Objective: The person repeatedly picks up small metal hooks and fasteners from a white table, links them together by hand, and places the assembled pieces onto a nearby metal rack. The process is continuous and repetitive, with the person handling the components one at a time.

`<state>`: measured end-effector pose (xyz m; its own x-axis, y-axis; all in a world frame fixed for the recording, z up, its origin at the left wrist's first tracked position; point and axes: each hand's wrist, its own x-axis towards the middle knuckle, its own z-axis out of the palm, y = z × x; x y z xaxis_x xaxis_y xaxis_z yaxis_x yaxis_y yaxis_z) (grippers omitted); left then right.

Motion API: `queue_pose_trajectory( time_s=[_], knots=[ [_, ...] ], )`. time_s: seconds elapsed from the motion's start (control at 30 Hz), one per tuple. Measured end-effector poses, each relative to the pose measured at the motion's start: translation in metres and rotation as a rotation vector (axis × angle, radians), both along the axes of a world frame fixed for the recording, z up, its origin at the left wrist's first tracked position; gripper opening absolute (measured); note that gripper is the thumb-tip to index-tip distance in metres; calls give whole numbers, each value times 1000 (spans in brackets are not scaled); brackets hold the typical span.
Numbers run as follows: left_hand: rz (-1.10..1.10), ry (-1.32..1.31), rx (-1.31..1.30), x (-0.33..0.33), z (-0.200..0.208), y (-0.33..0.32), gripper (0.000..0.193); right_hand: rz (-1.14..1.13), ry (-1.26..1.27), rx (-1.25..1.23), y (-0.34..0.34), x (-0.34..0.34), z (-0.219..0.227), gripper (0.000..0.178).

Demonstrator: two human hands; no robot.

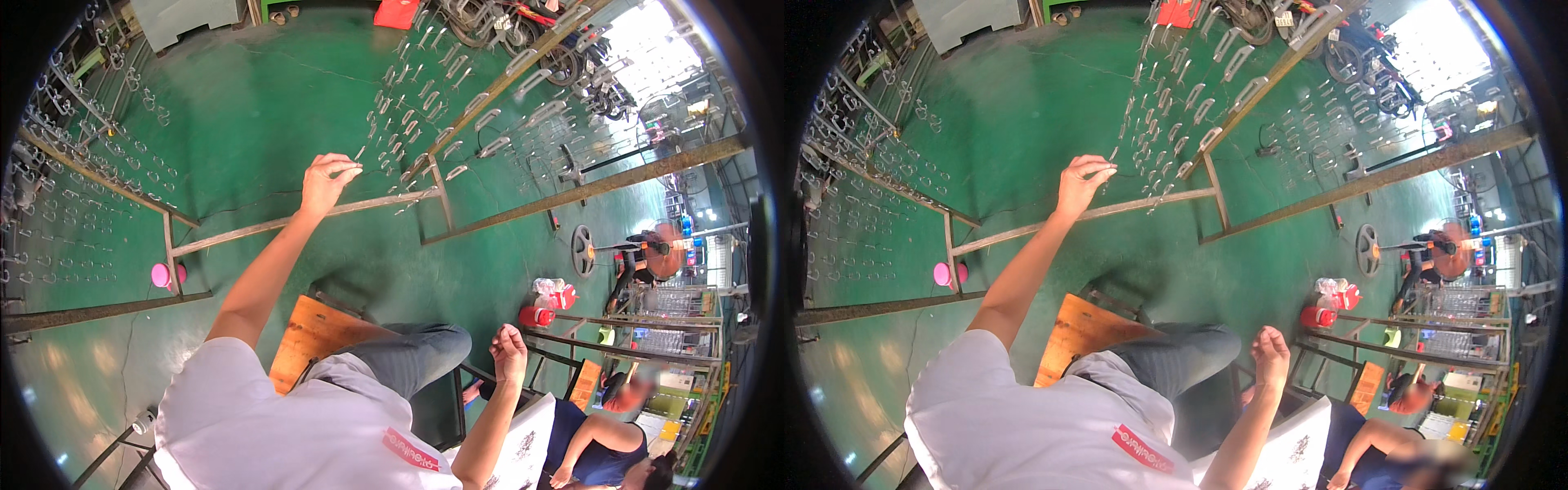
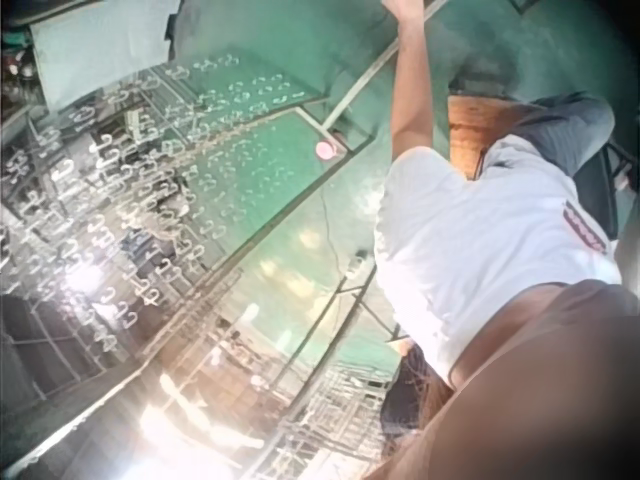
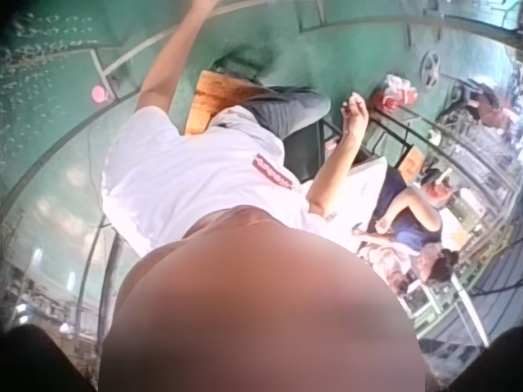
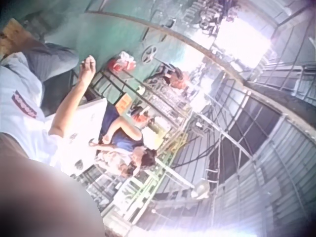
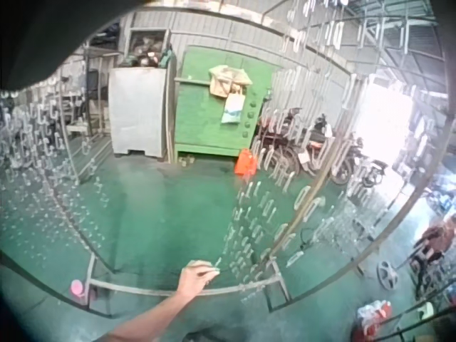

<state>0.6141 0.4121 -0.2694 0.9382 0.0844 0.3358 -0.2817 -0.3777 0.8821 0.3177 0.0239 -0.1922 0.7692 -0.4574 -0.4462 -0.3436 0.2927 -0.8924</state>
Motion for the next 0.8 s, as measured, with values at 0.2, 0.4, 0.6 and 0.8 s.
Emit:
queue_pose_trajectory(
  time_s=[0.2,0.4,0.6,0.8],
  knots=[
    [-62,-14,46,-14,6,-1,14,-23,-14,16,4,-16,-3,10],
    [-273,-79,18,-48,42,-18,13,-75,-75,-186,41,-21,21,13],
    [-624,-26,-58,-117,102,-56,13,-75,-305,-489,106,-22,67,11],
    [-988,65,-222,-199,140,-125,16,-77,-360,-940,142,-49,95,21]
  ],
)
